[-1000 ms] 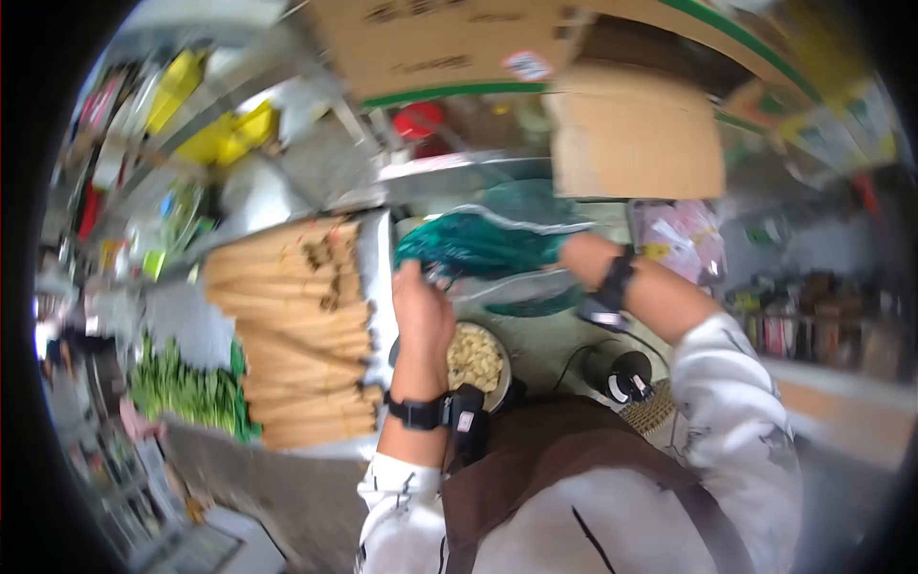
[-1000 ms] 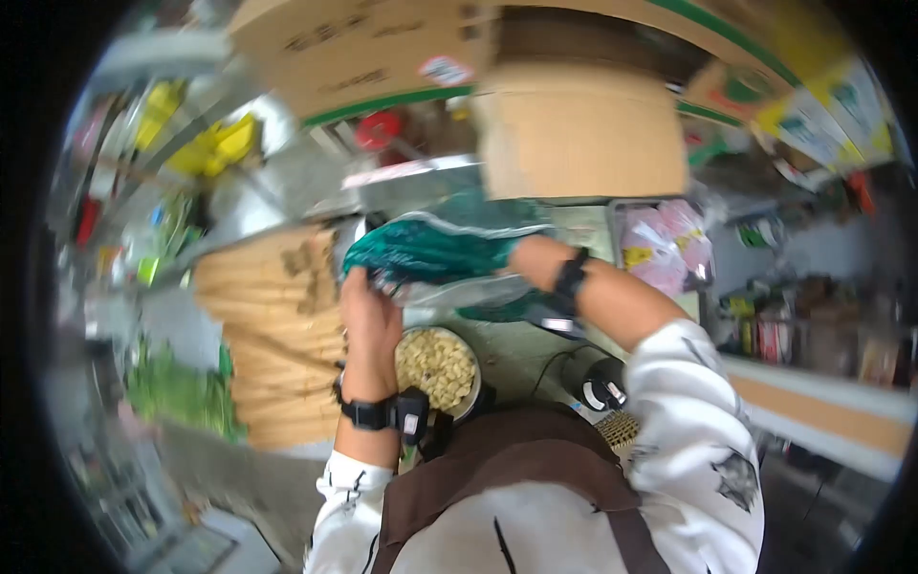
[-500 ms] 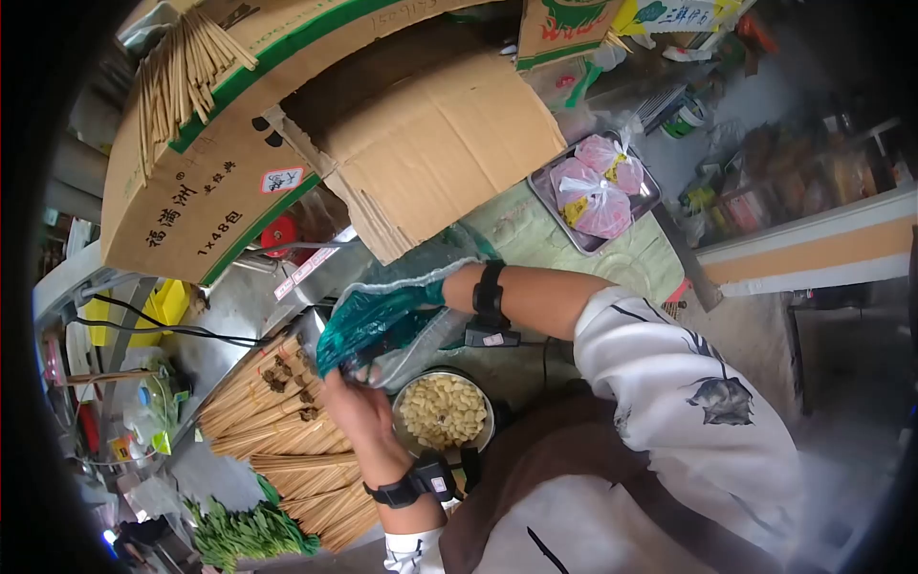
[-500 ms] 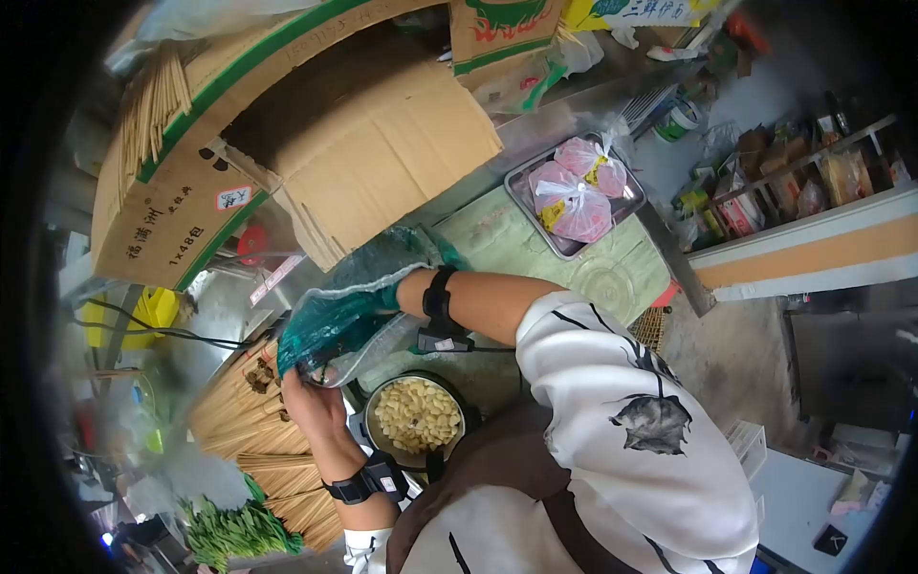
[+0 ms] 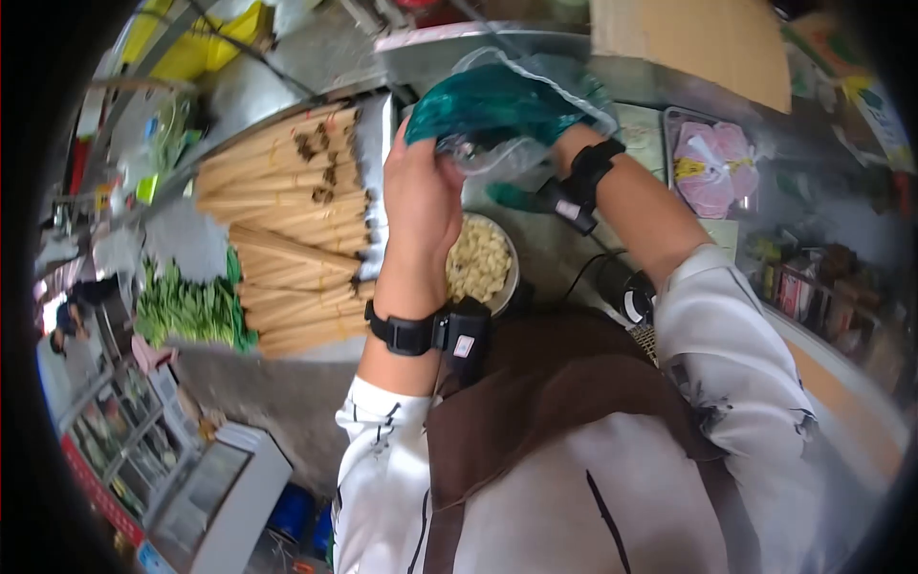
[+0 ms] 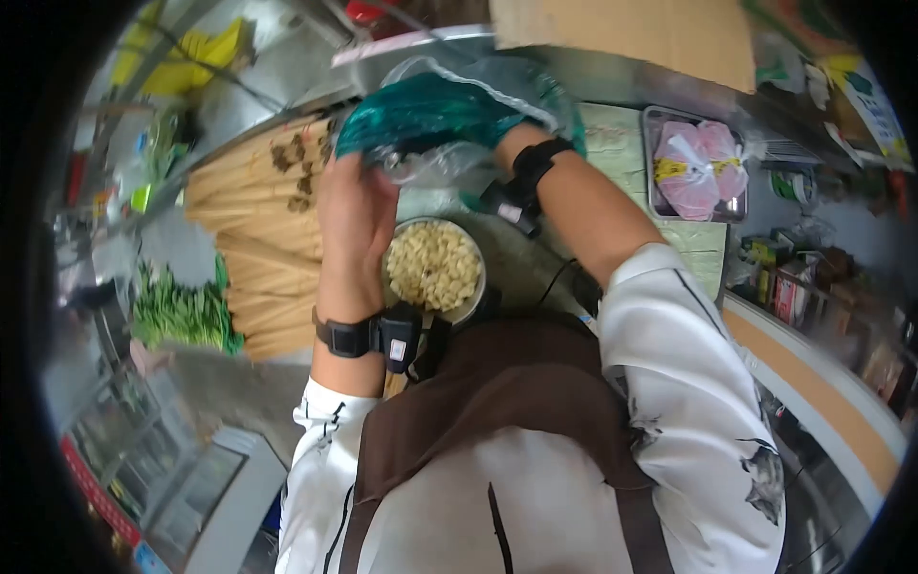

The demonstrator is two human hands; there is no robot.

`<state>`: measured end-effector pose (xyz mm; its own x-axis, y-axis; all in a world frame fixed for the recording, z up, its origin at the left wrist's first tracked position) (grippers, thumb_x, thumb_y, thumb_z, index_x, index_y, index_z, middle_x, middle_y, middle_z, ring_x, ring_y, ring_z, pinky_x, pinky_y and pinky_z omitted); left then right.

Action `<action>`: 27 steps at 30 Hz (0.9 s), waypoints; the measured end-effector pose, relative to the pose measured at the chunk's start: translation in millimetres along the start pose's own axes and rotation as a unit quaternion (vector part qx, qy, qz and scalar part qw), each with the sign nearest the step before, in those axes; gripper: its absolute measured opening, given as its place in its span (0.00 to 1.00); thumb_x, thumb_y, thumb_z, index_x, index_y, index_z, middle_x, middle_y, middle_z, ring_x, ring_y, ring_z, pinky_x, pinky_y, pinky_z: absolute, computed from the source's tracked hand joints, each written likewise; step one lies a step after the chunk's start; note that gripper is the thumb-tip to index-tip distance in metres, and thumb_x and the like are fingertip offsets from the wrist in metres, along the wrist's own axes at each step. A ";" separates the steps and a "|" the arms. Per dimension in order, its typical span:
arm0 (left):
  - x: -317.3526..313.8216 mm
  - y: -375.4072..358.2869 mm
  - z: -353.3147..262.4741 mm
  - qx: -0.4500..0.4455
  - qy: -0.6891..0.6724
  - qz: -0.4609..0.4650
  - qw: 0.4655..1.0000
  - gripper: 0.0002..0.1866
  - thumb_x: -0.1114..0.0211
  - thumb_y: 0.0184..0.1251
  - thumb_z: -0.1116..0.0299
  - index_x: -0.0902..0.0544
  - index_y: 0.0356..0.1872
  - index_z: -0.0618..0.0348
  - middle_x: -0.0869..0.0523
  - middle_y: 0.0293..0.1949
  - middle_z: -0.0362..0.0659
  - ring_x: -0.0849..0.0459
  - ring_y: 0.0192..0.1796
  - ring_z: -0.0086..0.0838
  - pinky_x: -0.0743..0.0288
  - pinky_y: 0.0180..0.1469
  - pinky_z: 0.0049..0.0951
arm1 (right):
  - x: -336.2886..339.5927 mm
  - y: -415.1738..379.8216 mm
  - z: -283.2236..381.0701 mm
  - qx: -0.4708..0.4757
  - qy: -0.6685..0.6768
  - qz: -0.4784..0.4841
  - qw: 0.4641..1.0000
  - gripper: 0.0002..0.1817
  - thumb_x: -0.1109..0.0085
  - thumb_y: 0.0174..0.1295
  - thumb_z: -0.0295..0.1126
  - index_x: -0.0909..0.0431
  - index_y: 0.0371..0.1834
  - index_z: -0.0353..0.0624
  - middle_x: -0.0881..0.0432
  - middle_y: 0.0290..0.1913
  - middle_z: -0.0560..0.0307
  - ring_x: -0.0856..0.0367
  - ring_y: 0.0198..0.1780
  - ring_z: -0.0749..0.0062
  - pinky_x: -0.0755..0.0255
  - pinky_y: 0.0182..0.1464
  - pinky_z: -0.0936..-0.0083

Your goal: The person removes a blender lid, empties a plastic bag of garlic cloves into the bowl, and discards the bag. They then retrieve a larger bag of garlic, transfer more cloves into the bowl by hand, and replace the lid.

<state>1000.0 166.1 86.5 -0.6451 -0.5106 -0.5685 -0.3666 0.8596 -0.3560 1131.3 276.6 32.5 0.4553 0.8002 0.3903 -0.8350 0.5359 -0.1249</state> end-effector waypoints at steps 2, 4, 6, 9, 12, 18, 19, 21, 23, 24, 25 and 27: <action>-7.9 -7.0 -8.8 -0.008 0.001 0.001 1.000 0.11 0.47 0.65 0.72 0.23 0.46 0.60 0.20 0.33 0.34 0.30 0.26 0.11 0.37 0.27 0.10 | 0.0 -12.3 -17.8 -0.216 -0.261 0.041 0.940 0.18 0.50 0.59 0.35 0.24 0.51 0.41 0.28 0.57 0.46 0.29 0.57 0.57 0.36 0.58 0.69; 4.5 -3.6 -9.3 0.005 0.041 0.043 0.998 0.11 0.46 0.65 0.72 0.23 0.46 0.60 0.20 0.34 0.35 0.26 0.31 0.13 0.34 0.30 0.11 | 2.3 -10.9 -24.2 -0.370 -0.351 0.081 0.856 0.18 0.49 0.56 0.37 0.23 0.47 0.42 0.26 0.53 0.43 0.27 0.55 0.53 0.34 0.57 0.67; 8.9 -8.6 -15.3 0.026 0.061 0.045 0.997 0.11 0.46 0.65 0.72 0.23 0.46 0.61 0.19 0.37 0.37 0.24 0.37 0.16 0.31 0.35 0.14 | -0.5 -12.0 -16.3 -0.353 -0.333 0.017 0.874 0.14 0.49 0.55 0.35 0.20 0.41 0.42 0.23 0.48 0.41 0.26 0.53 0.50 0.32 0.54 0.66; 24.0 -12.3 -21.4 0.043 0.104 0.049 0.992 0.12 0.46 0.65 0.72 0.24 0.48 0.61 0.19 0.39 0.38 0.23 0.40 0.18 0.29 0.38 0.17 | 1.9 -17.0 -46.4 -0.307 -0.357 0.052 0.881 0.17 0.49 0.56 0.35 0.21 0.44 0.39 0.23 0.50 0.43 0.26 0.53 0.52 0.33 0.55 0.66; 35.8 -17.6 -27.3 0.052 0.141 0.047 0.988 0.15 0.45 0.64 0.71 0.26 0.51 0.63 0.20 0.42 0.39 0.23 0.43 0.20 0.28 0.44 0.22 | 10.2 -25.3 -57.1 -0.279 -0.362 0.034 0.889 0.16 0.49 0.56 0.34 0.22 0.45 0.39 0.23 0.49 0.44 0.25 0.52 0.54 0.32 0.54 0.67; 52.8 -25.0 -24.2 0.063 0.147 0.059 0.985 0.18 0.44 0.64 0.71 0.29 0.54 0.64 0.22 0.45 0.41 0.24 0.47 0.24 0.27 0.50 0.28 | 34.0 -17.5 -63.8 -0.243 -0.299 -0.086 0.919 0.14 0.50 0.58 0.34 0.22 0.45 0.41 0.22 0.46 0.47 0.24 0.48 0.56 0.30 0.51 0.68; 55.5 -25.9 -24.8 0.059 0.156 0.059 0.984 0.18 0.44 0.64 0.71 0.29 0.54 0.64 0.22 0.45 0.41 0.24 0.47 0.24 0.27 0.50 0.28 | 36.0 -18.4 -64.2 -0.238 -0.284 -0.108 0.922 0.14 0.50 0.58 0.33 0.22 0.45 0.41 0.22 0.46 0.47 0.24 0.48 0.57 0.30 0.50 0.68; 58.8 -30.0 -29.4 0.053 0.176 0.049 0.982 0.19 0.43 0.64 0.70 0.29 0.54 0.66 0.22 0.47 0.44 0.23 0.48 0.26 0.27 0.50 0.28 | 44.1 -16.4 -67.0 -0.224 -0.239 -0.148 0.933 0.13 0.50 0.59 0.33 0.23 0.45 0.42 0.22 0.45 0.48 0.24 0.46 0.58 0.29 0.49 0.68; 62.6 -37.7 -35.5 0.038 0.176 0.023 0.983 0.19 0.43 0.64 0.69 0.30 0.54 0.67 0.22 0.47 0.46 0.23 0.48 0.28 0.27 0.51 0.28 | 50.3 -18.8 -69.2 -0.202 -0.188 -0.192 0.942 0.13 0.51 0.60 0.33 0.23 0.44 0.42 0.22 0.44 0.49 0.24 0.45 0.59 0.29 0.48 0.68; 65.1 -41.0 -37.8 0.031 0.177 0.009 0.984 0.20 0.43 0.64 0.69 0.30 0.54 0.68 0.22 0.48 0.46 0.23 0.48 0.28 0.27 0.51 0.27 | 53.0 -18.8 -70.1 -0.191 -0.155 -0.211 0.946 0.13 0.51 0.60 0.33 0.23 0.44 0.42 0.22 0.44 0.49 0.24 0.45 0.59 0.29 0.47 0.69; 68.9 -43.2 -38.9 0.029 0.168 0.003 0.985 0.20 0.43 0.64 0.68 0.30 0.54 0.68 0.22 0.48 0.46 0.23 0.48 0.28 0.27 0.50 0.26 | 54.3 -19.9 -70.4 -0.178 -0.117 -0.229 0.950 0.12 0.51 0.60 0.33 0.23 0.44 0.43 0.22 0.43 0.50 0.24 0.44 0.59 0.28 0.47 0.69; 77.8 -47.5 -38.8 0.029 0.151 -0.010 0.988 0.20 0.42 0.64 0.68 0.29 0.54 0.68 0.22 0.48 0.46 0.22 0.48 0.27 0.26 0.49 0.24 | 57.6 -21.4 -70.5 -0.153 -0.036 -0.256 0.954 0.12 0.51 0.61 0.33 0.23 0.44 0.43 0.21 0.42 0.50 0.23 0.43 0.60 0.28 0.45 0.69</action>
Point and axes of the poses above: each hand's wrist, its own y-axis towards the middle knuckle, its own x-axis out of the back of the hand, z = x × y, the point moved 1 cm from there along y, towards the middle knuckle
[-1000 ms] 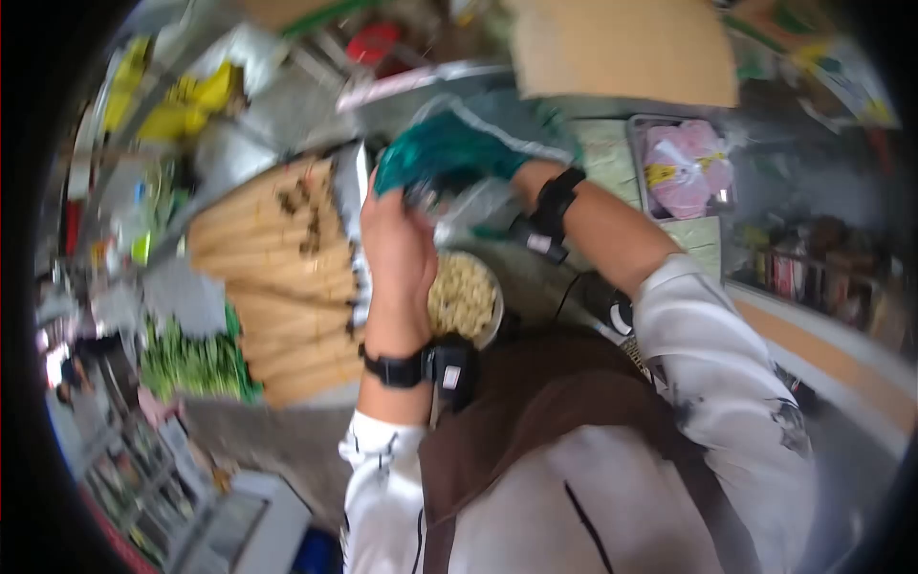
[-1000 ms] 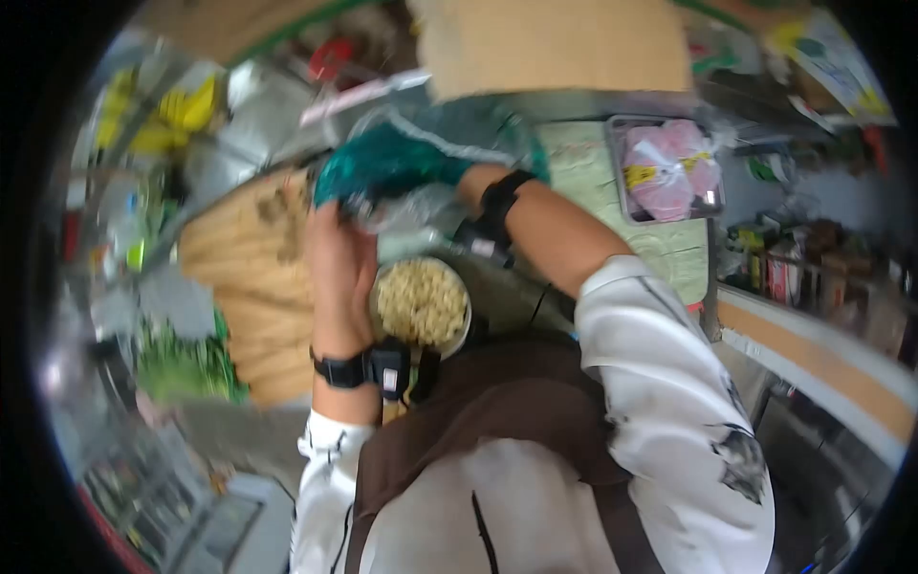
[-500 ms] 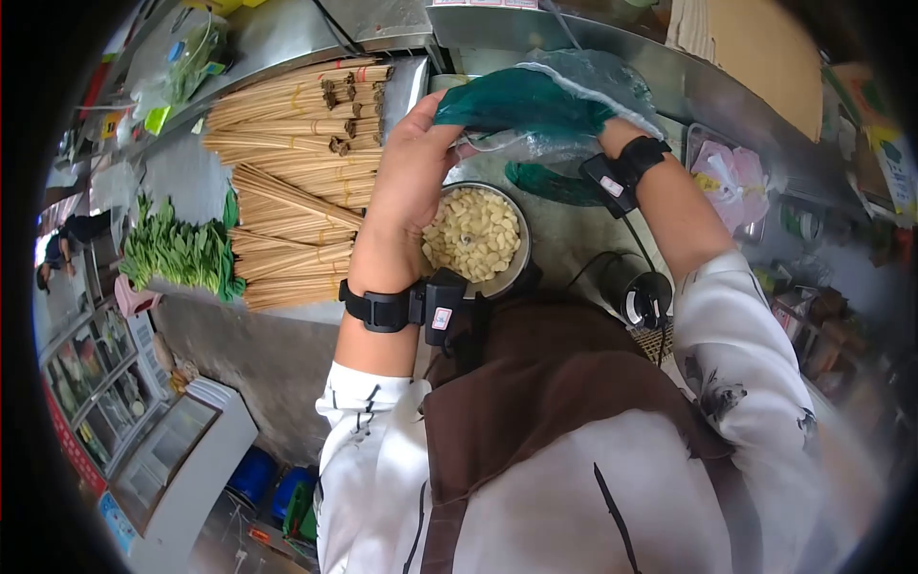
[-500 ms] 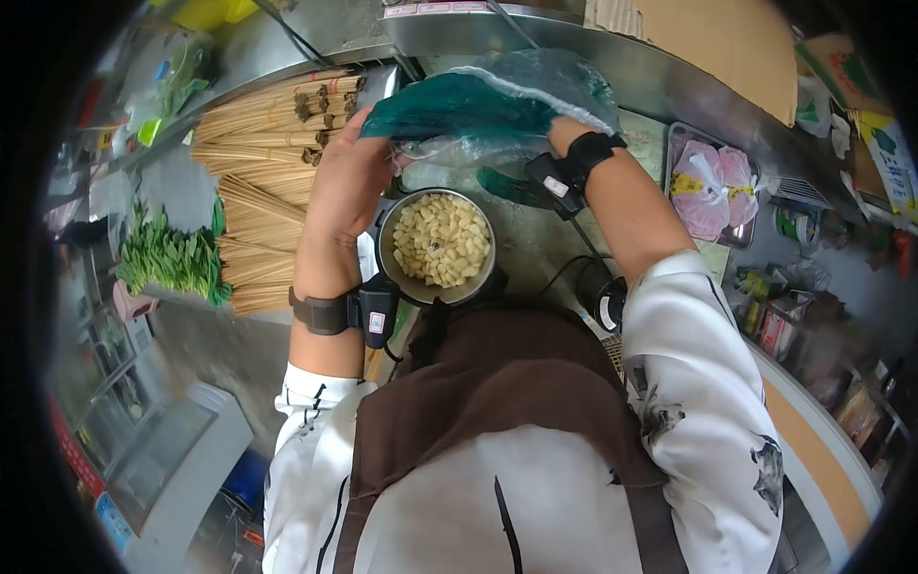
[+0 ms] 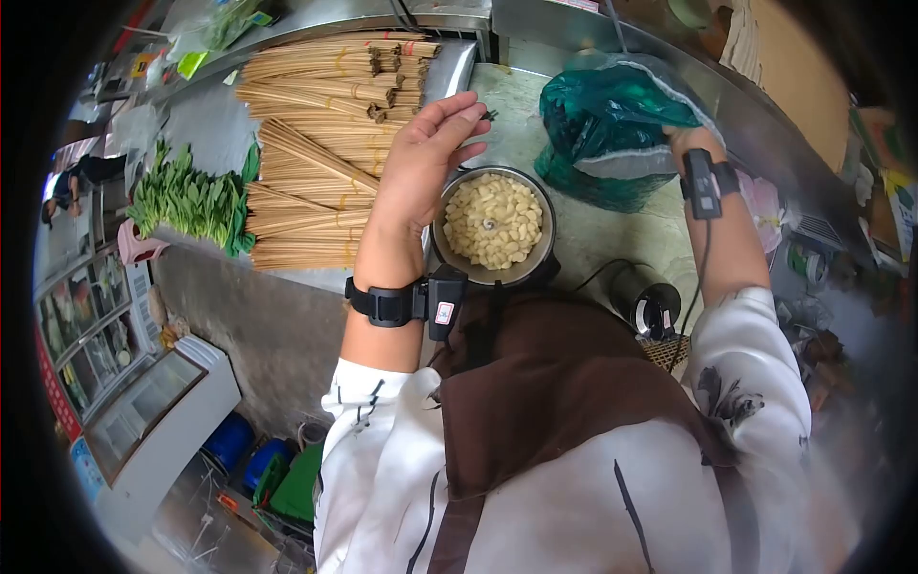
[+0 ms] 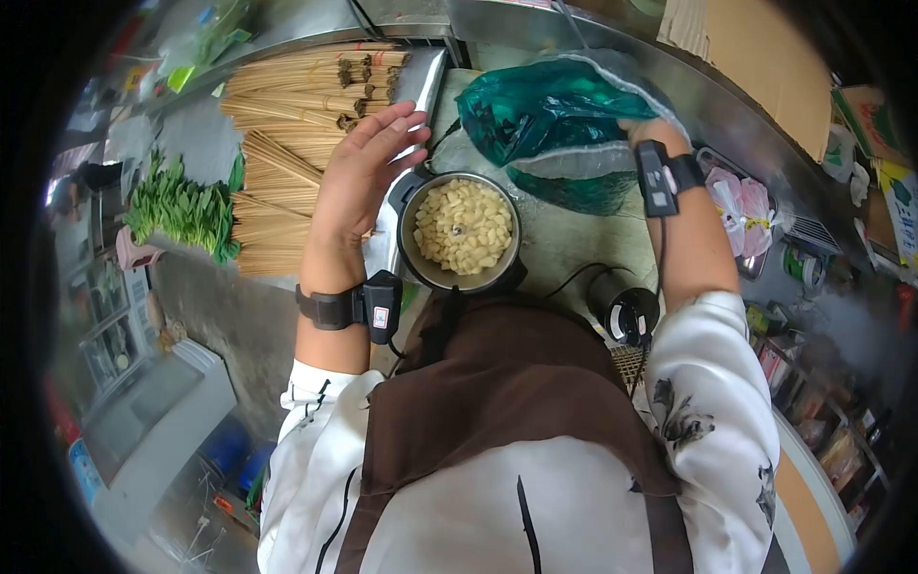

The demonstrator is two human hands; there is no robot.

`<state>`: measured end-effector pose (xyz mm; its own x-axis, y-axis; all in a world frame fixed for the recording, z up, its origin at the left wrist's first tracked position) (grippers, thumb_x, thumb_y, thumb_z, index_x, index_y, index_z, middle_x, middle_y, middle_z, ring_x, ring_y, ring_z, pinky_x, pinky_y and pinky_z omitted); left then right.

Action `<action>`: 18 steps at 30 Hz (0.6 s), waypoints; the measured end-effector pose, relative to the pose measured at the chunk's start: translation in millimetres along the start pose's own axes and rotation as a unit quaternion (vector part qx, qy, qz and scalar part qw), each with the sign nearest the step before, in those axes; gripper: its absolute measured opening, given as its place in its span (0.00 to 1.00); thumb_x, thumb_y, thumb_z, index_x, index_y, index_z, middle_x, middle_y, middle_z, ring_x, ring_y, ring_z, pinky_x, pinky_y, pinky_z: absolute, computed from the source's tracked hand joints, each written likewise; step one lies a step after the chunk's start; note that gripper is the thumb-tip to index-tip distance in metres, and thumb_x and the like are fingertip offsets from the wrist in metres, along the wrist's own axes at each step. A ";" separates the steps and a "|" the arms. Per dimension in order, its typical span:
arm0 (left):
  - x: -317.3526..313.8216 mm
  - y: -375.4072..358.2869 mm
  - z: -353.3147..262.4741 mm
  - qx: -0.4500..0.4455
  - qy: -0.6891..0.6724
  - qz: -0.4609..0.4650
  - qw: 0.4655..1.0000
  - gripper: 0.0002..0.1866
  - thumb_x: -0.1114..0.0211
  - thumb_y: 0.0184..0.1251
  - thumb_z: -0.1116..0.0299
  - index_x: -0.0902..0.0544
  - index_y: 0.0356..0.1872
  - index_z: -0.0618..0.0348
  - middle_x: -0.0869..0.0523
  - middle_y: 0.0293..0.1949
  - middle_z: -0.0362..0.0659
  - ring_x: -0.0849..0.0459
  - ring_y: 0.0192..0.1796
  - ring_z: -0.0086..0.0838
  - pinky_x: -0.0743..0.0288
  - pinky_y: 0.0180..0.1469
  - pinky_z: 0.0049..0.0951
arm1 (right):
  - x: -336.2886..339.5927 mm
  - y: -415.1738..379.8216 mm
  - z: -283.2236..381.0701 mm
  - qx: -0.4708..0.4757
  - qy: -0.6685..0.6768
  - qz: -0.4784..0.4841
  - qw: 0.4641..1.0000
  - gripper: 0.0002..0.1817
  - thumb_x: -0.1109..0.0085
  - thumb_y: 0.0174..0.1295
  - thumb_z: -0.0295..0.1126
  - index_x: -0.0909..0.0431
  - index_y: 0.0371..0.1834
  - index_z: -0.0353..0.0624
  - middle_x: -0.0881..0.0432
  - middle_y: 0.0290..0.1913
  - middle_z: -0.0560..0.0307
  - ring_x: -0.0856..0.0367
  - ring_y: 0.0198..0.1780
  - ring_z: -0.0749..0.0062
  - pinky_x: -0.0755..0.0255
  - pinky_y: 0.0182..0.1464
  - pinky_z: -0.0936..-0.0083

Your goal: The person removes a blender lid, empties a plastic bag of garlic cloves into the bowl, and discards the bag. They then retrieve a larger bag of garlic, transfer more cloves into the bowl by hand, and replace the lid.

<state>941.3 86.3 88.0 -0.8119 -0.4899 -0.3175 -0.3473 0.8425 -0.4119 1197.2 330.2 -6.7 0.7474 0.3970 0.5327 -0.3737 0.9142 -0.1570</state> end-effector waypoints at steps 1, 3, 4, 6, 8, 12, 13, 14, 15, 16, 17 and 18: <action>3.0 -1.9 2.2 0.002 -0.004 -0.005 1.000 0.20 0.42 0.64 0.68 0.29 0.54 0.68 0.22 0.48 0.46 0.22 0.48 0.27 0.26 0.49 0.24 | 0.3 -3.0 -0.6 0.000 0.046 -0.004 0.999 0.11 0.52 0.61 0.33 0.24 0.44 0.43 0.21 0.42 0.51 0.23 0.42 0.61 0.27 0.45 0.69; 5.5 -3.0 7.2 0.005 -0.013 -0.011 1.000 0.20 0.42 0.64 0.68 0.29 0.54 0.68 0.22 0.48 0.46 0.22 0.48 0.27 0.26 0.49 0.24 | 0.0 -13.1 -1.9 -0.007 0.150 -0.001 0.989 0.11 0.52 0.62 0.32 0.24 0.44 0.44 0.21 0.41 0.52 0.23 0.41 0.61 0.27 0.44 0.70; 5.7 -4.0 9.3 0.007 -0.008 -0.012 1.000 0.20 0.42 0.64 0.68 0.30 0.54 0.68 0.23 0.49 0.47 0.23 0.49 0.28 0.27 0.50 0.25 | -0.7 -21.7 -2.8 -0.019 0.212 0.003 0.977 0.11 0.52 0.62 0.32 0.24 0.44 0.44 0.21 0.40 0.52 0.23 0.40 0.62 0.26 0.43 0.70; 7.5 -9.6 13.4 0.014 0.000 -0.015 1.000 0.21 0.43 0.64 0.68 0.32 0.55 0.69 0.24 0.51 0.48 0.25 0.52 0.31 0.29 0.52 0.28 | -4.1 -39.6 -2.2 -0.073 0.340 0.012 0.938 0.10 0.52 0.63 0.32 0.24 0.44 0.45 0.21 0.39 0.53 0.22 0.39 0.63 0.26 0.42 0.70; 11.5 -18.2 17.5 0.014 -0.007 -0.032 0.999 0.19 0.44 0.64 0.69 0.30 0.53 0.68 0.23 0.48 0.47 0.23 0.49 0.30 0.28 0.51 0.27 | -15.7 -62.0 17.7 -0.249 0.447 -0.001 0.859 0.09 0.52 0.63 0.32 0.25 0.43 0.44 0.21 0.37 0.54 0.23 0.37 0.63 0.26 0.39 0.70; 38.6 -25.6 45.0 0.018 0.044 -0.058 0.997 0.13 0.42 0.64 0.68 0.22 0.47 0.63 0.18 0.36 0.39 0.20 0.39 0.22 0.26 0.42 0.19 | -25.6 -91.1 23.2 -0.224 0.731 0.274 0.583 0.08 0.54 0.62 0.31 0.28 0.41 0.41 0.24 0.35 0.52 0.26 0.31 0.64 0.29 0.27 0.74; 45.3 -27.0 58.1 0.030 0.115 -0.036 0.992 0.12 0.43 0.64 0.69 0.22 0.45 0.64 0.18 0.35 0.40 0.20 0.36 0.22 0.26 0.40 0.20 | -25.8 -100.2 27.8 -0.246 0.709 0.250 0.612 0.09 0.54 0.62 0.30 0.29 0.42 0.40 0.25 0.37 0.51 0.27 0.30 0.65 0.30 0.25 0.76; 52.7 -28.3 73.9 0.041 0.184 -0.014 0.982 0.10 0.43 0.64 0.70 0.21 0.43 0.64 0.17 0.34 0.40 0.20 0.34 0.23 0.25 0.39 0.22 | -27.6 -112.8 50.5 -0.266 0.686 0.225 0.639 0.10 0.54 0.62 0.30 0.29 0.44 0.38 0.26 0.38 0.49 0.28 0.28 0.66 0.31 0.24 0.79; 59.8 -29.3 91.1 0.051 0.253 0.009 0.966 0.09 0.43 0.64 0.71 0.20 0.40 0.64 0.17 0.33 0.40 0.19 0.32 0.23 0.25 0.38 0.24 | -28.8 -120.7 62.9 -0.285 0.660 0.199 0.665 0.11 0.55 0.61 0.29 0.30 0.45 0.37 0.27 0.40 0.47 0.29 0.26 0.67 0.32 0.22 0.81; 63.9 -31.2 113.2 0.042 0.321 0.029 0.946 0.09 0.43 0.63 0.70 0.19 0.40 0.63 0.16 0.32 0.41 0.19 0.32 0.26 0.25 0.37 0.25 | -30.6 -123.6 63.4 -0.246 0.679 0.256 0.642 0.16 0.56 0.62 0.31 0.30 0.47 0.31 0.24 0.41 0.43 0.26 0.32 0.64 0.33 0.22 0.82; 64.4 -35.0 135.0 0.033 0.387 0.050 0.920 0.09 0.42 0.62 0.69 0.19 0.40 0.61 0.16 0.31 0.43 0.18 0.31 0.28 0.25 0.37 0.26 | -30.7 -127.7 64.0 -0.249 0.670 0.303 0.630 0.16 0.55 0.62 0.31 0.30 0.48 0.31 0.24 0.42 0.44 0.26 0.32 0.64 0.33 0.21 0.83; 61.0 -40.5 148.1 0.028 0.461 0.072 0.884 0.10 0.41 0.61 0.68 0.19 0.41 0.59 0.16 0.32 0.46 0.17 0.33 0.32 0.25 0.38 0.28 | -29.5 -132.4 65.0 -0.253 0.659 0.348 0.616 0.16 0.55 0.61 0.31 0.31 0.48 0.31 0.24 0.42 0.44 0.26 0.33 0.63 0.33 0.21 0.84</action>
Point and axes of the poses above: each hand's wrist, its own y-axis towards the middle knuckle, its own x-axis out of the back of the hand, z = x × y, the point moved 1 cm from there along y, towards the middle knuckle
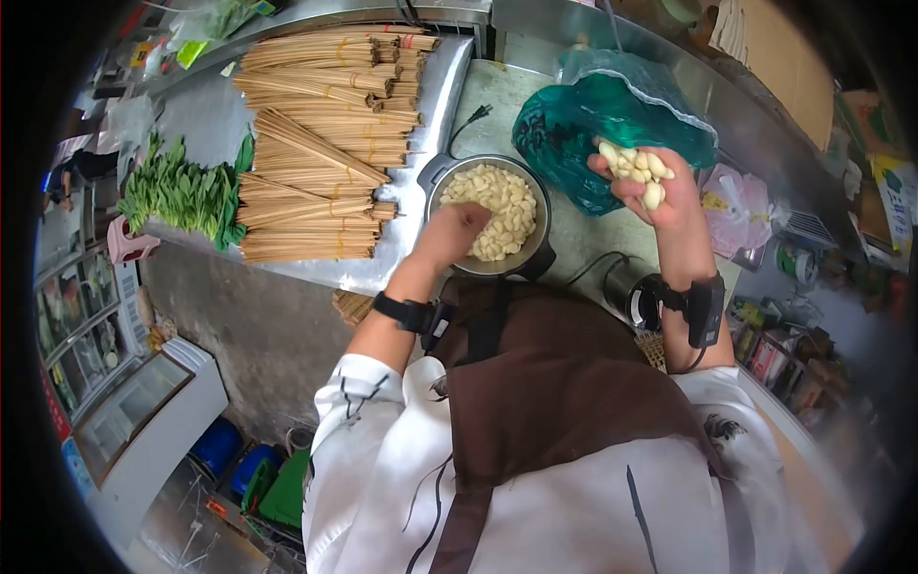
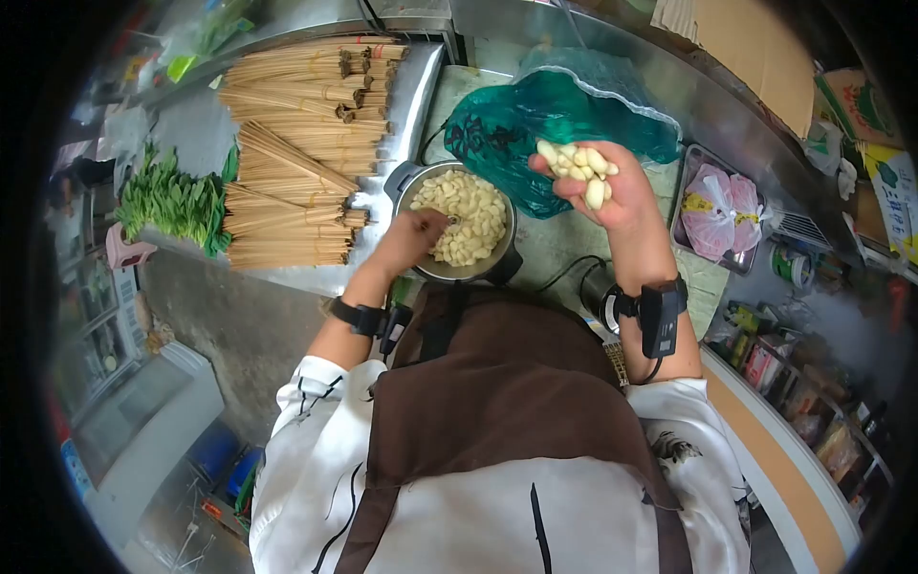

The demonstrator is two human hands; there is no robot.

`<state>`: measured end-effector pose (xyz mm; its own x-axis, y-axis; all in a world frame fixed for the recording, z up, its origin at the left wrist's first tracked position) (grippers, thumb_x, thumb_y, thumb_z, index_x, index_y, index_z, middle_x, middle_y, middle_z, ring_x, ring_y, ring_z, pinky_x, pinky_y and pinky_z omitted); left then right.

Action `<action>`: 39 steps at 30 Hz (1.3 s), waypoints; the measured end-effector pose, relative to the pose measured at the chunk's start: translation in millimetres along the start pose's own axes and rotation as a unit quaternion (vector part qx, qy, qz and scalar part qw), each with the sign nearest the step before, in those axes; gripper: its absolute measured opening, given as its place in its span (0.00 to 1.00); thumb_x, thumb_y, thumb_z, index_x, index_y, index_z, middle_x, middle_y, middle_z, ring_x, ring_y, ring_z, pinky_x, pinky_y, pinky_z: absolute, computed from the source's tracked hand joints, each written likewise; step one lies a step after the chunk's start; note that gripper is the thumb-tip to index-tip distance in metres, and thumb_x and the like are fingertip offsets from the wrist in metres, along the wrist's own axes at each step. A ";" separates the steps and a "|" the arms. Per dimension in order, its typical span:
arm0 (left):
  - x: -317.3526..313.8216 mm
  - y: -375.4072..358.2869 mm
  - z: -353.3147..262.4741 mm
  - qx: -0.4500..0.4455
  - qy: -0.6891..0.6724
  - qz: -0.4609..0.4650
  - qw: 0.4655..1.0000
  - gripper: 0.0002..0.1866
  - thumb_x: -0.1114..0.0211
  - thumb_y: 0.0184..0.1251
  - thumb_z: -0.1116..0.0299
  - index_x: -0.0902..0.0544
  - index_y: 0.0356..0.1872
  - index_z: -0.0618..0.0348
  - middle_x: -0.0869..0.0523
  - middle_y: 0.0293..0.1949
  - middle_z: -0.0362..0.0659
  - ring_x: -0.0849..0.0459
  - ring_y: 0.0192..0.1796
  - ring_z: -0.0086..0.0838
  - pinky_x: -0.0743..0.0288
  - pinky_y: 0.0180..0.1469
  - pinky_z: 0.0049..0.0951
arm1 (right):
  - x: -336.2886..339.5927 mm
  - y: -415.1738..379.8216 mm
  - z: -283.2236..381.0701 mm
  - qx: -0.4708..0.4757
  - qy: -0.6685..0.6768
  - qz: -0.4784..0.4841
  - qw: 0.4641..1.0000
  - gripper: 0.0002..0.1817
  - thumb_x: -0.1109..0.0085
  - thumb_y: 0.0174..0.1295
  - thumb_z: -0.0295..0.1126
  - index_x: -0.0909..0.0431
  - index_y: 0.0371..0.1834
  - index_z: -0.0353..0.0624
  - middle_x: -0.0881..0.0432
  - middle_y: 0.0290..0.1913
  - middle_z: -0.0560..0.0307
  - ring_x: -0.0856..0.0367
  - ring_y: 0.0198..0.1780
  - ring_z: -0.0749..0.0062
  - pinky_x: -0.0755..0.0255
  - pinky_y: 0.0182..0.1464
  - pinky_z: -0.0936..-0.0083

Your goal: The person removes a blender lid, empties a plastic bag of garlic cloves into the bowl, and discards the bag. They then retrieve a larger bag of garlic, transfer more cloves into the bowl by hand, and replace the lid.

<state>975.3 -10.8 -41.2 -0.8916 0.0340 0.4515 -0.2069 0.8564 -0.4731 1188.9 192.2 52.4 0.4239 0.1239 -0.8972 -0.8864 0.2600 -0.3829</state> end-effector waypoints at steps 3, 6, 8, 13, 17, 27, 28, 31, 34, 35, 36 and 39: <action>-40.4 4.1 27.9 -0.030 0.131 0.002 0.991 0.12 0.45 0.60 0.66 0.19 0.41 0.58 0.17 0.35 0.52 0.18 0.39 0.46 0.25 0.43 0.38 | -17.2 -3.8 -16.3 -0.017 -0.041 0.018 0.999 0.15 0.51 0.58 0.31 0.32 0.47 0.37 0.26 0.46 0.45 0.24 0.39 0.58 0.34 0.19 0.86; -68.1 14.6 51.8 -0.090 0.216 -0.039 0.972 0.17 0.47 0.60 0.67 0.26 0.51 0.54 0.17 0.36 0.51 0.18 0.37 0.45 0.25 0.40 0.40 | -42.5 -2.8 -43.3 0.012 -0.071 0.017 0.997 0.13 0.49 0.56 0.29 0.33 0.45 0.44 0.26 0.45 0.47 0.23 0.42 0.57 0.34 0.18 0.85; -78.4 20.5 56.0 -0.041 0.256 0.016 0.966 0.17 0.49 0.60 0.68 0.28 0.51 0.56 0.17 0.35 0.51 0.17 0.36 0.45 0.24 0.38 0.41 | -36.8 -0.6 -59.0 -0.010 -0.094 0.006 0.995 0.14 0.48 0.55 0.30 0.33 0.46 0.45 0.30 0.48 0.46 0.25 0.43 0.55 0.34 0.17 0.86; -101.2 32.9 57.8 0.006 0.280 0.025 0.960 0.13 0.51 0.60 0.70 0.30 0.46 0.58 0.16 0.33 0.48 0.16 0.35 0.42 0.24 0.33 0.40 | -25.2 4.7 -82.4 -0.057 -0.126 -0.054 0.989 0.15 0.48 0.53 0.29 0.32 0.46 0.46 0.31 0.48 0.46 0.26 0.43 0.55 0.34 0.17 0.85; -106.3 38.3 55.9 0.025 0.292 -0.007 0.956 0.09 0.51 0.61 0.70 0.29 0.42 0.58 0.16 0.31 0.47 0.15 0.33 0.38 0.23 0.30 0.38 | -14.4 4.5 -88.5 -0.079 -0.148 -0.078 0.983 0.16 0.49 0.54 0.29 0.33 0.47 0.45 0.31 0.49 0.46 0.26 0.43 0.56 0.34 0.18 0.84; -93.0 0.6 58.0 -0.064 0.251 -0.066 0.964 0.09 0.49 0.62 0.65 0.25 0.37 0.57 0.17 0.23 0.45 0.17 0.27 0.37 0.26 0.26 0.34 | 27.2 26.7 -105.7 -0.112 -0.205 -0.150 0.961 0.16 0.48 0.57 0.29 0.34 0.49 0.41 0.26 0.44 0.49 0.22 0.39 0.61 0.30 0.22 0.81; -89.4 -7.1 60.2 -0.025 0.139 -0.069 0.988 0.09 0.47 0.63 0.65 0.24 0.36 0.58 0.17 0.24 0.44 0.17 0.27 0.35 0.26 0.26 0.32 | 32.4 32.4 -110.3 -0.112 -0.218 -0.162 0.956 0.16 0.48 0.57 0.29 0.34 0.49 0.40 0.26 0.44 0.50 0.22 0.39 0.62 0.29 0.23 0.80; -76.9 -26.7 69.1 0.069 -0.193 -0.095 0.974 0.08 0.43 0.63 0.65 0.20 0.34 0.58 0.19 0.24 0.40 0.20 0.28 0.27 0.29 0.28 0.26 | 52.7 49.1 -125.3 -0.093 -0.229 -0.206 0.947 0.21 0.45 0.59 0.34 0.34 0.53 0.39 0.26 0.47 0.51 0.21 0.41 0.66 0.24 0.32 0.75; -54.2 -42.1 75.5 0.133 -0.402 -0.113 0.899 0.07 0.43 0.65 0.68 0.20 0.36 0.59 0.18 0.32 0.37 0.21 0.33 0.21 0.28 0.34 0.21 | 86.5 71.1 -135.1 -0.082 -0.258 -0.246 0.931 0.27 0.41 0.58 0.43 0.35 0.57 0.39 0.25 0.49 0.53 0.22 0.46 0.66 0.23 0.40 0.70; -47.4 -46.8 70.5 0.140 -0.467 -0.118 0.865 0.07 0.43 0.66 0.68 0.21 0.36 0.59 0.18 0.34 0.39 0.20 0.34 0.23 0.26 0.36 0.22 | 89.2 74.4 -134.9 -0.101 -0.256 -0.233 0.933 0.30 0.45 0.59 0.47 0.37 0.59 0.40 0.28 0.54 0.53 0.26 0.52 0.65 0.28 0.47 0.66; -40.4 -50.4 63.8 0.144 -0.528 -0.122 0.828 0.06 0.43 0.66 0.68 0.22 0.37 0.59 0.18 0.35 0.42 0.19 0.36 0.25 0.25 0.38 0.23 | 90.7 77.2 -134.6 -0.118 -0.255 -0.220 0.934 0.32 0.48 0.61 0.50 0.39 0.62 0.42 0.32 0.58 0.53 0.31 0.57 0.64 0.32 0.53 0.63; -28.4 -55.3 59.1 0.124 -0.634 -0.092 0.758 0.06 0.44 0.66 0.70 0.25 0.40 0.61 0.18 0.40 0.48 0.17 0.42 0.32 0.21 0.45 0.27 | 92.2 78.4 -134.8 -0.145 -0.279 -0.224 0.922 0.39 0.54 0.60 0.58 0.46 0.67 0.42 0.45 0.67 0.50 0.48 0.67 0.62 0.53 0.64 0.56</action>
Point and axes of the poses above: each hand's wrist, its own y-axis towards the middle knuckle, its own x-axis out of the back of the hand, z = x × y, the point moved 1 cm from there along y, towards the middle knuckle
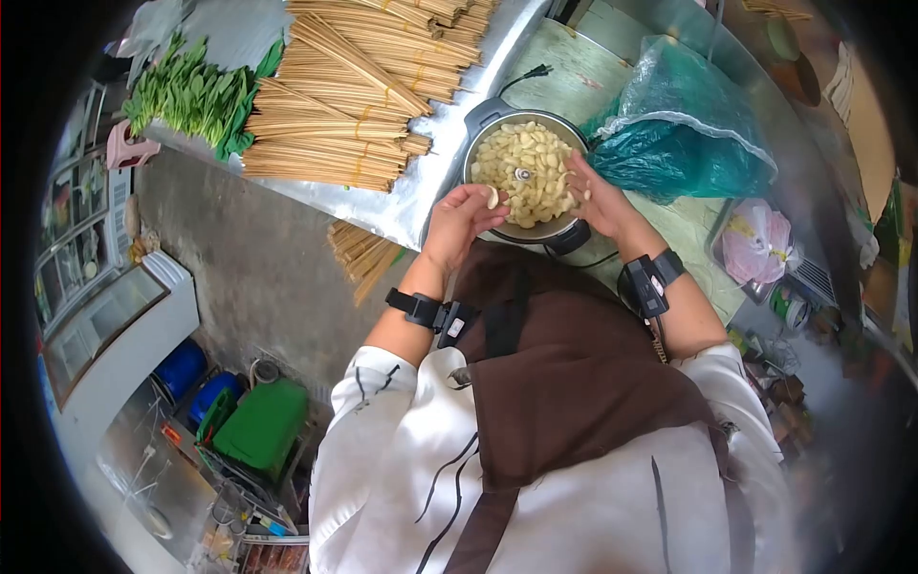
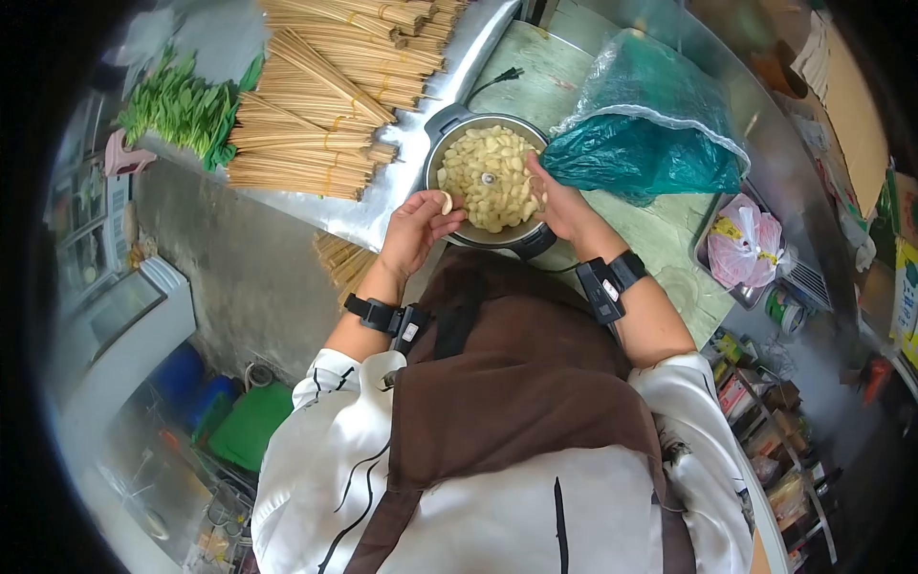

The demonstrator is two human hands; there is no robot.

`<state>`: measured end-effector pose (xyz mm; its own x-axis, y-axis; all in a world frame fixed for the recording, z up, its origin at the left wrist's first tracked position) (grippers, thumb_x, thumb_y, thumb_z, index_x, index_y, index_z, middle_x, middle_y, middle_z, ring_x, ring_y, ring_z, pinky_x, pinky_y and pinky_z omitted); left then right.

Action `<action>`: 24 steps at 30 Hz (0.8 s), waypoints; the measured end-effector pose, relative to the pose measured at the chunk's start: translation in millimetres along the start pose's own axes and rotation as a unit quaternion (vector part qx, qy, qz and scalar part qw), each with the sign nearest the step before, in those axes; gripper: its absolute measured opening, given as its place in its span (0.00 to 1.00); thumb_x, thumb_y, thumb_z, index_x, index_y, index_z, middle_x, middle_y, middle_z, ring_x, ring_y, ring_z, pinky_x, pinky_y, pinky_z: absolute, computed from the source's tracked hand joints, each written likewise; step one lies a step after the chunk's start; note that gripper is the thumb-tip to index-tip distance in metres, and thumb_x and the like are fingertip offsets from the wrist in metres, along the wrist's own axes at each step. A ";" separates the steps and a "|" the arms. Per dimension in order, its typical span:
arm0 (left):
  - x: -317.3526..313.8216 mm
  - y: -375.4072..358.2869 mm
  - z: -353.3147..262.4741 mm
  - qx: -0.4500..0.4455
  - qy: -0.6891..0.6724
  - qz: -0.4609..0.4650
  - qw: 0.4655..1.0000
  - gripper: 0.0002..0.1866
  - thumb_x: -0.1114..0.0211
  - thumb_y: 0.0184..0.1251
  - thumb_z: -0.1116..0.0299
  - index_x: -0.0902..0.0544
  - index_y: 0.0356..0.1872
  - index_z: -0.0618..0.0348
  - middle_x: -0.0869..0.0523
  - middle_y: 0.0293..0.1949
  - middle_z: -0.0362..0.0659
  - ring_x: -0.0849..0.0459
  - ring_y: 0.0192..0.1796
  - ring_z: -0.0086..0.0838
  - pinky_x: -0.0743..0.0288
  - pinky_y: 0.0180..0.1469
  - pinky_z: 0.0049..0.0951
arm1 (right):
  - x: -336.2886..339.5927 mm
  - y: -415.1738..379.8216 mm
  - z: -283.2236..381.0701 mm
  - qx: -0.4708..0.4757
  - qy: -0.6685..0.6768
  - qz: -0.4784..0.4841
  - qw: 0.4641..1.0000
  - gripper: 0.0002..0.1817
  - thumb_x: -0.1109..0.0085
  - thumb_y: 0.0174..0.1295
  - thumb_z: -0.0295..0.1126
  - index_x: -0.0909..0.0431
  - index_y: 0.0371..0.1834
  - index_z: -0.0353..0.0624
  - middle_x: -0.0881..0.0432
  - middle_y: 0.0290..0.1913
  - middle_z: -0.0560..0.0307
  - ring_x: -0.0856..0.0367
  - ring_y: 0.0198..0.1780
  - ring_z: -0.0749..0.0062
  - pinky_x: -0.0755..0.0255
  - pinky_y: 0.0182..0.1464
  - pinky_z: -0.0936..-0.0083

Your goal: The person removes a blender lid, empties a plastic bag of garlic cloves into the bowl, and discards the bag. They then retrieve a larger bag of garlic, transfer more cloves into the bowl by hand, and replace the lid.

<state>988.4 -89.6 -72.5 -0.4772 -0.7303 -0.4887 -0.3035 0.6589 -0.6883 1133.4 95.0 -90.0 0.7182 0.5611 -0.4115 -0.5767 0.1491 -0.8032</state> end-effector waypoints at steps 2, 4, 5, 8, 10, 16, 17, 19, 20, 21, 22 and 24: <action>-2.7 -0.6 -2.1 0.006 -0.034 0.009 0.999 0.06 0.44 0.65 0.72 0.26 0.41 0.62 0.18 0.40 0.49 0.17 0.42 0.31 0.21 0.45 0.26 | 1.0 -4.2 1.8 -0.008 -0.028 -0.024 0.999 0.44 0.56 0.59 0.62 0.51 0.69 0.42 0.54 0.71 0.48 0.60 0.72 0.62 0.70 0.69 0.52; -3.6 1.1 -1.0 -0.002 -0.046 0.010 0.999 0.08 0.44 0.65 0.74 0.26 0.43 0.63 0.18 0.41 0.49 0.17 0.42 0.31 0.21 0.45 0.26 | -2.6 -9.6 3.2 -0.005 -0.031 -0.032 0.999 0.41 0.56 0.61 0.59 0.50 0.69 0.41 0.50 0.70 0.46 0.55 0.71 0.61 0.64 0.69 0.54; -3.7 1.3 -0.8 -0.006 -0.051 0.010 0.999 0.08 0.44 0.64 0.75 0.27 0.44 0.64 0.19 0.41 0.49 0.17 0.43 0.31 0.21 0.46 0.25 | -4.6 -13.3 3.9 -0.004 -0.032 -0.036 0.999 0.40 0.55 0.61 0.58 0.49 0.68 0.41 0.49 0.69 0.46 0.53 0.71 0.61 0.61 0.69 0.55; -2.6 -1.7 -2.7 -0.018 -0.042 0.006 0.999 0.11 0.41 0.61 0.76 0.26 0.45 0.65 0.19 0.40 0.47 0.18 0.42 0.32 0.23 0.48 0.26 | -4.4 -24.8 6.1 0.019 -0.017 0.029 0.999 0.36 0.54 0.63 0.53 0.47 0.67 0.40 0.44 0.67 0.46 0.45 0.68 0.62 0.53 0.68 0.60; 3.9 -1.7 -2.2 -0.019 -0.026 0.000 0.999 0.11 0.43 0.63 0.76 0.26 0.46 0.66 0.19 0.41 0.48 0.18 0.42 0.32 0.22 0.47 0.26 | -2.0 -30.7 11.1 0.029 -0.052 0.050 0.997 0.35 0.50 0.62 0.50 0.44 0.65 0.36 0.41 0.66 0.47 0.44 0.67 0.62 0.50 0.66 0.63; 12.7 -7.8 -3.5 -0.011 -0.008 -0.047 0.999 0.11 0.44 0.63 0.76 0.25 0.46 0.68 0.19 0.40 0.48 0.18 0.43 0.32 0.22 0.47 0.27 | -11.1 -43.6 29.8 0.060 -0.081 -0.039 0.994 0.30 0.53 0.65 0.43 0.41 0.63 0.33 0.38 0.64 0.49 0.43 0.68 0.61 0.44 0.65 0.64; 16.5 -7.7 -4.3 -0.015 -0.008 -0.045 0.999 0.11 0.44 0.63 0.76 0.25 0.46 0.68 0.19 0.40 0.48 0.18 0.43 0.32 0.22 0.47 0.27 | -13.5 -45.1 30.4 0.069 -0.070 -0.052 0.994 0.29 0.54 0.66 0.42 0.42 0.63 0.32 0.37 0.65 0.49 0.43 0.68 0.61 0.44 0.65 0.64; 20.0 -10.8 -4.6 -0.021 0.001 -0.047 0.999 0.11 0.44 0.63 0.76 0.26 0.46 0.68 0.19 0.41 0.49 0.18 0.43 0.32 0.22 0.48 0.27 | 6.8 -40.7 26.6 0.086 -0.069 -0.002 0.994 0.29 0.58 0.68 0.43 0.44 0.65 0.34 0.43 0.68 0.51 0.47 0.69 0.62 0.46 0.66 0.63; 22.5 -11.5 -3.8 -0.021 0.003 -0.052 0.998 0.11 0.44 0.63 0.76 0.26 0.46 0.69 0.19 0.41 0.49 0.18 0.43 0.33 0.22 0.48 0.27 | 12.5 -39.4 28.0 0.096 -0.069 0.024 0.993 0.29 0.60 0.69 0.43 0.45 0.66 0.35 0.46 0.69 0.52 0.50 0.70 0.63 0.47 0.66 0.62; 25.5 -12.3 -2.5 -0.021 0.005 -0.057 0.998 0.11 0.45 0.63 0.76 0.26 0.46 0.69 0.19 0.41 0.49 0.18 0.43 0.33 0.22 0.48 0.27 | 17.1 -37.3 26.8 0.093 -0.039 0.003 0.995 0.26 0.60 0.69 0.40 0.42 0.65 0.35 0.42 0.67 0.51 0.42 0.67 0.62 0.45 0.65 0.64; 27.6 -13.2 -1.7 -0.022 0.008 -0.061 0.998 0.12 0.45 0.63 0.77 0.26 0.47 0.69 0.19 0.41 0.49 0.18 0.43 0.33 0.22 0.48 0.27 | 20.0 -34.5 25.3 0.084 -0.065 -0.003 0.994 0.25 0.59 0.68 0.39 0.41 0.64 0.34 0.39 0.66 0.51 0.39 0.65 0.62 0.43 0.64 0.65; 30.1 -17.0 -1.0 -0.019 0.009 -0.080 0.997 0.12 0.45 0.63 0.77 0.27 0.47 0.69 0.19 0.41 0.49 0.18 0.43 0.33 0.22 0.49 0.27 | 20.4 -30.2 23.8 0.066 -0.117 -0.015 0.991 0.23 0.58 0.68 0.35 0.39 0.62 0.33 0.34 0.63 0.51 0.33 0.61 0.61 0.40 0.62 0.67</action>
<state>978.3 -122.7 -75.0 -0.4350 -0.8236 -0.3641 -0.4075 0.5406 -0.7360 1156.2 121.3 -63.8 0.6343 0.7259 -0.2659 -0.6137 0.2637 -0.7442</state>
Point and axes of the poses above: each hand's wrist, its own y-axis towards the middle knuckle, its own x-axis out of the back of the hand, z = x × y, the point moved 1 cm from there along y, towards the middle knuckle
